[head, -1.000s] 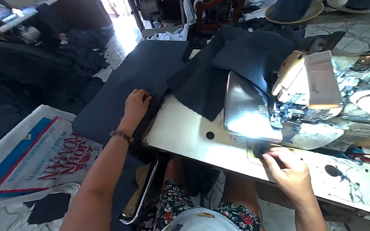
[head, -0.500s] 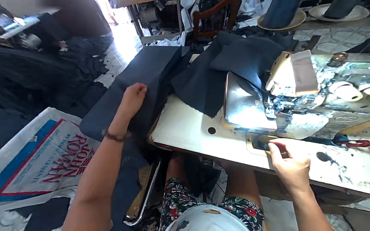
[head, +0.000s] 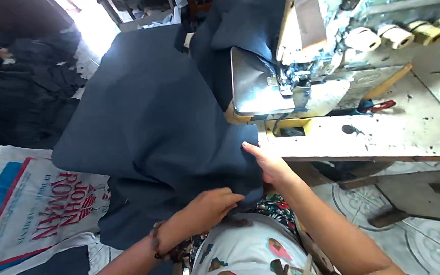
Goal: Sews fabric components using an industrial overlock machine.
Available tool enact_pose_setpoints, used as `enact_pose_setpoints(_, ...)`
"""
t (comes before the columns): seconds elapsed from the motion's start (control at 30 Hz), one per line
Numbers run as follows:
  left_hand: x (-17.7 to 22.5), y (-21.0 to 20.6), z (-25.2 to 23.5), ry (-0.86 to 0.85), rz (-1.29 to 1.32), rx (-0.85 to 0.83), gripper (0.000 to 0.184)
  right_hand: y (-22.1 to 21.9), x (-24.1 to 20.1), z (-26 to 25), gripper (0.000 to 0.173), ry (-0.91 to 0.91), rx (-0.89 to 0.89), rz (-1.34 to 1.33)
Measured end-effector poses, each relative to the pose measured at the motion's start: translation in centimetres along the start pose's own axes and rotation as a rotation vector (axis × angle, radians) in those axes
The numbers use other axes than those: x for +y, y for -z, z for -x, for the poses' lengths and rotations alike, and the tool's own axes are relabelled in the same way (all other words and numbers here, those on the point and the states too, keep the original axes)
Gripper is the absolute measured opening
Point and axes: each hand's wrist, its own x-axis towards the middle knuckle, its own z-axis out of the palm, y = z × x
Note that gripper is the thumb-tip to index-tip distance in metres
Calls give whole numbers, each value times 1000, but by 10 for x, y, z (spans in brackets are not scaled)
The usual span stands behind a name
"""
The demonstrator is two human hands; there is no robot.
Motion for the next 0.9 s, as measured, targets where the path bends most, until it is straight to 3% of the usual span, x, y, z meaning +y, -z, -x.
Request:
enact_pose_setpoints(0.17,-15,50,-66,-136,-261,272,27,9,22,16,21,204,-47,112)
enact_pose_setpoints(0.23,-18,64,-91,-184,-258,240,30,13,26,18,20,261,-74,138)
enact_pose_setpoints(0.33,-14,68,-110,-242,-127,211,16,25,25,23,18,313,-113,178)
enact_pose_setpoints(0.5,-13,53,-122,-318,99,208,6,41,14,25,18,310,-223,191)
enact_pose_setpoints(0.6,-14,46,-122,-352,100,213,5,38,17,18,10,323,-176,226)
enact_pose_setpoints(0.67,-21,47,-121,-383,30,179,12,36,21,19,12,374,-168,272)
enact_pose_setpoints(0.77,-48,54,-116,-420,-199,72,41,38,20,33,18,441,-94,415)
enact_pose_setpoints(0.83,-69,62,-107,-368,-297,23,54,45,16,45,18,505,8,470)
enact_pose_setpoints(0.9,-80,72,-94,-272,-342,47,54,58,12,56,17,574,81,477)
